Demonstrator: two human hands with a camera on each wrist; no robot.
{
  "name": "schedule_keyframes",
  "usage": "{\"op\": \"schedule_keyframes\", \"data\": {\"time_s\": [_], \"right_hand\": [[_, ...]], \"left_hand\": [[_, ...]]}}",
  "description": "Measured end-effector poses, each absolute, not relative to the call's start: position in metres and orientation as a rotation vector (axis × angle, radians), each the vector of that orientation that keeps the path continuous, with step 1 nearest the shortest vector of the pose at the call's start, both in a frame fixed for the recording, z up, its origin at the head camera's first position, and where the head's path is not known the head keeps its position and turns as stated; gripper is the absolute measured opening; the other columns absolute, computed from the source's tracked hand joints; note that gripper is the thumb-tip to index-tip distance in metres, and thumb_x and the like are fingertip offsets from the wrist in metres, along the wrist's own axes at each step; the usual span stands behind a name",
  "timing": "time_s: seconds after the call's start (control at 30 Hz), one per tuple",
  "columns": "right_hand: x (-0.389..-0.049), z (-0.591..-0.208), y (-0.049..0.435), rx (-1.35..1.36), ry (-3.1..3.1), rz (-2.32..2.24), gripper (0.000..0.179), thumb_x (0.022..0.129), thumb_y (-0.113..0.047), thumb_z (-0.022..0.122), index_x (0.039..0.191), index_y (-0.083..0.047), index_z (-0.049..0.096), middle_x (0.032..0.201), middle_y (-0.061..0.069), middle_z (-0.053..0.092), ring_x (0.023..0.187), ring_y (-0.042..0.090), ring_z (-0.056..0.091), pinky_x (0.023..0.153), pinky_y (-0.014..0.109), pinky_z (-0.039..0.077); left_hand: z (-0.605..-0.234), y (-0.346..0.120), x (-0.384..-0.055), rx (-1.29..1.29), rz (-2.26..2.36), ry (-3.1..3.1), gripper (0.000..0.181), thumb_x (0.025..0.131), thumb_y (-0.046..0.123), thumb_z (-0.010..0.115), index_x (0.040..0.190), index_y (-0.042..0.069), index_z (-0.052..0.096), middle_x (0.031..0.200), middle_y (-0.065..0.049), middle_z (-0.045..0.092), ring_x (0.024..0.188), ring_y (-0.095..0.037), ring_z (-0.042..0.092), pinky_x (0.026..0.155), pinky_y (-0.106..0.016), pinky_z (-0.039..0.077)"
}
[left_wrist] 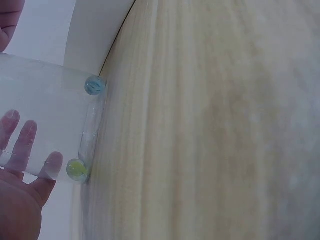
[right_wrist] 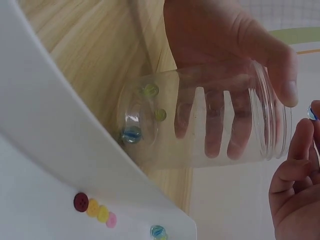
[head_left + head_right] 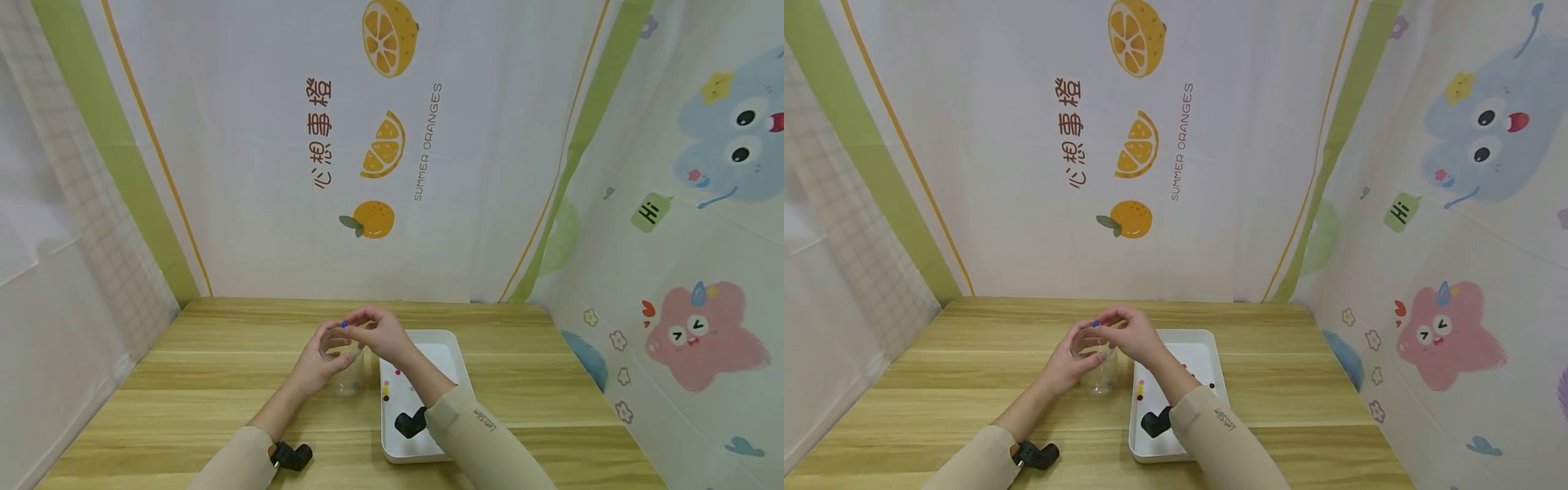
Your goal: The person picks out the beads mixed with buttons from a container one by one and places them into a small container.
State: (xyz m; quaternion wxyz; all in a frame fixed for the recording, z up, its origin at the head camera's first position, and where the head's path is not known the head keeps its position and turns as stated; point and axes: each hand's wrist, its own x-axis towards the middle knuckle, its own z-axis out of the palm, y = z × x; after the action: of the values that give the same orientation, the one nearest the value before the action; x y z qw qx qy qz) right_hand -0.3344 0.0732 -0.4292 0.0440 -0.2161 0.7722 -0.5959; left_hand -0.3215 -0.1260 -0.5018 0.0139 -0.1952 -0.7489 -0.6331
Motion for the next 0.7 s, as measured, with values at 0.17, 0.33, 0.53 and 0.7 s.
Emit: {"op": "schedule_keyframes", "data": {"time_s": [0.17, 0.33, 0.53, 0.7], "right_hand": [[-0.3338, -0.4279, 0.0722, -0.673, 2.361, -1.818, 0.022, 0.1, -0.023, 0.081, 0.117, -0.009, 0.078, 0.111, 0.006, 0.076, 0.078, 0.017, 0.068, 0.069, 0.028, 0.058], [-0.333, -0.4271, 0.0718, -0.665, 2.356, -1.82, 0.023, 0.1, -0.023, 0.081, 0.118, -0.008, 0.077, 0.111, 0.006, 0.076, 0.083, 0.033, 0.071, 0.071, 0.028, 0.06], [-0.3311, -0.4245, 0.0717, -0.677, 2.34, -1.83, 0.029, 0.099, -0.02, 0.081, 0.125, -0.008, 0.076, 0.113, 0.006, 0.075, 0.08, 0.017, 0.068, 0.071, 0.027, 0.059], [-0.3333, -0.4262, 0.0749, -0.691, 2.32, -1.838, 0.041, 0.099, -0.021, 0.081, 0.138, -0.012, 0.071, 0.126, 0.011, 0.072, 0.08, 0.014, 0.067, 0.076, 0.028, 0.06]], "left_hand": [[-0.5017, -0.1266, -0.3212, -0.61, -1.968, -2.332, 0.074, 0.096, 0.015, 0.076, 0.159, 0.006, 0.038, 0.155, -0.025, 0.058, 0.142, -0.044, 0.057, 0.12, -0.067, 0.044], [-0.5017, -0.1271, -0.3214, -0.607, -1.967, -2.334, 0.076, 0.095, 0.015, 0.076, 0.16, 0.006, 0.038, 0.157, -0.025, 0.056, 0.143, -0.045, 0.056, 0.121, -0.067, 0.044], [-0.503, -0.126, -0.3224, -0.614, -1.982, -2.328, 0.072, 0.095, 0.015, 0.077, 0.158, 0.009, 0.041, 0.157, -0.024, 0.057, 0.143, -0.045, 0.055, 0.12, -0.066, 0.045], [-0.5018, -0.1252, -0.3215, -0.61, -1.983, -2.327, 0.072, 0.095, 0.015, 0.077, 0.158, 0.011, 0.043, 0.155, -0.023, 0.059, 0.142, -0.044, 0.056, 0.12, -0.067, 0.044]]}}
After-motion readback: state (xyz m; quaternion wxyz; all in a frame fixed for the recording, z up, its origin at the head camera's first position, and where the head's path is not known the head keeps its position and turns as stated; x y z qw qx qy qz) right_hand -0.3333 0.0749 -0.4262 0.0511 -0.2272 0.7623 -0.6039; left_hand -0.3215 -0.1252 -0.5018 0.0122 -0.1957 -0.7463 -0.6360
